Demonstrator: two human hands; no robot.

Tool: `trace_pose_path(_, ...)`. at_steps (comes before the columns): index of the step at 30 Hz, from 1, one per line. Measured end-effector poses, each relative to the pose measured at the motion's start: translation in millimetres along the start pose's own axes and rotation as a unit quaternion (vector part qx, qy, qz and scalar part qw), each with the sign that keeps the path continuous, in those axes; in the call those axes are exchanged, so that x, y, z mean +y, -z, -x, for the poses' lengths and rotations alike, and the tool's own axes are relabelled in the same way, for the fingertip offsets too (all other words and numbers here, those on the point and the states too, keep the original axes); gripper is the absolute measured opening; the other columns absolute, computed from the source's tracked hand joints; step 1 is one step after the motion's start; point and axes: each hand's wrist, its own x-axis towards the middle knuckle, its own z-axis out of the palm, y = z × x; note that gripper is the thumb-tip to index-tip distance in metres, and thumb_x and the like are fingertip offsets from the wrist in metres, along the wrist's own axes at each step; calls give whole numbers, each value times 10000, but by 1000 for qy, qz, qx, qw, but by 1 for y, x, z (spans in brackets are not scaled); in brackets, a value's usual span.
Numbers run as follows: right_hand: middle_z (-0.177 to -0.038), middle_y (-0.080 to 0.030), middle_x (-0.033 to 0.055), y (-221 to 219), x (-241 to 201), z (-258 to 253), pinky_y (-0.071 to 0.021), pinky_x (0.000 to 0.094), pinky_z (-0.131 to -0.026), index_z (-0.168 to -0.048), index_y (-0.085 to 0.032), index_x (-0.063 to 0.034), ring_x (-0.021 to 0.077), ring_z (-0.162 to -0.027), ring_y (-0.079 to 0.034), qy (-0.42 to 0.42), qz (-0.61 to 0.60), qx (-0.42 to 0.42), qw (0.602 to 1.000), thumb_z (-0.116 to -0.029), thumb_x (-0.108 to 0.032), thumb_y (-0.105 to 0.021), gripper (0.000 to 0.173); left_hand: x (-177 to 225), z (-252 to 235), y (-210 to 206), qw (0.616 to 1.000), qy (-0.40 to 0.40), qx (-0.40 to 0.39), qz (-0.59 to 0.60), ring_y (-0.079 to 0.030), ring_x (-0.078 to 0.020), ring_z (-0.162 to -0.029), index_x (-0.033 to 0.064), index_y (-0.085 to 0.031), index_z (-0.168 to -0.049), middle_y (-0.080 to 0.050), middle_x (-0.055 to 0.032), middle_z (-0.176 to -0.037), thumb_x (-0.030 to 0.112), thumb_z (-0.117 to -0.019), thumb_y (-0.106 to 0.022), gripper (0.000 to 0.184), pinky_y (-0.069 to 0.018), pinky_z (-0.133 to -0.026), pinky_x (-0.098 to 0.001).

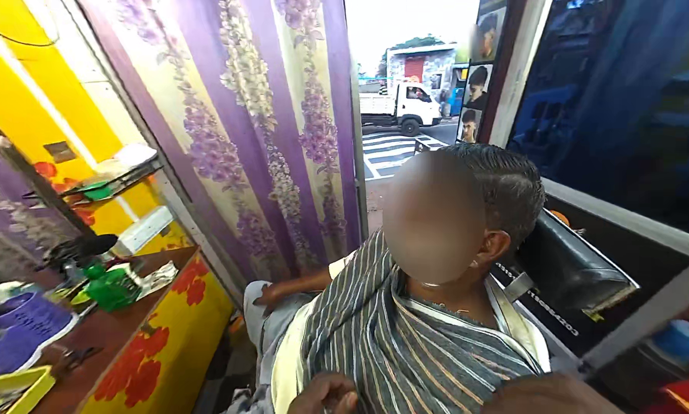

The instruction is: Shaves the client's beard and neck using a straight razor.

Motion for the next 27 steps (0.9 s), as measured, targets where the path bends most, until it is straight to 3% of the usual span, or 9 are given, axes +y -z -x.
trace_pose_path(2,-980,-761,132,7,-13,-6,-591,500,-744,-1069,-756,-54,275,-850,-742,-49,46,-23,997,-1018,-183,-629,188,15,-39,-8,995,-89,-36,13,-702,-176,-906,-25,-726,-1059,-723,-139,-1016,144,-976,-676,195,-597,-833,-355)
trace_pose_path(5,-955,-755,118,11,-32,-18,-590,512,-715,-1067,-756,-71,274,-830,-738,-99,107,-38,989,-1017,-179,-626,176,29,-82,-19,973,-220,-75,-2,-689,-195,-1096,56,-749,-1087,-730,-98,-1139,206,-966,-712,197,-574,-961,-395)
trace_pose_path(10,-883,-726,-25,10,-40,-36,-596,446,-598,-1027,-736,-213,165,-756,-720,-150,301,-49,940,-1019,-332,-544,226,30,-120,-37,924,-349,-121,-94,-578,-233,-1325,147,-690,-1286,-649,-51,-1373,427,-1015,-591,402,-479,-1105,-449)
trace_pose_path(14,-823,-700,-10,18,-46,-57,-577,456,-615,-1015,-738,-214,191,-725,-699,-264,382,-127,876,-1003,-296,-638,130,14,-126,-58,922,-336,-155,-114,-511,-251,-1397,100,-649,-1343,-590,-69,-1455,490,-1032,-523,515,-380,-1185,-483)
trace_pose_path(20,-805,-699,30,13,-26,-93,-541,485,-677,-999,-741,-209,250,-773,-691,-369,440,-215,790,-1002,-314,-641,145,0,-119,-76,938,-294,-127,-132,-543,-262,-1354,126,-627,-1386,-608,-95,-1413,539,-1052,-440,563,-428,-1139,-456)
trace_pose_path(25,-866,-711,67,-2,-15,-120,-532,500,-698,-1023,-745,-179,290,-834,-692,-408,462,-219,757,-1001,-314,-633,176,0,-112,-89,956,-237,-84,-153,-440,-308,-1450,106,-593,-1435,-515,-160,-1515,567,-1047,-412,629,-382,-1179,-446)
trace_pose_path(27,-868,-705,81,-6,-12,-127,-533,502,-706,-998,-736,-152,302,-850,-690,-417,468,-224,747,-999,-311,-638,186,0,-112,-94,954,-234,-90,-162,-424,-296,-1462,109,-584,-1443,-507,-141,-1527,566,-1056,-381,631,-361,-1194,-446)
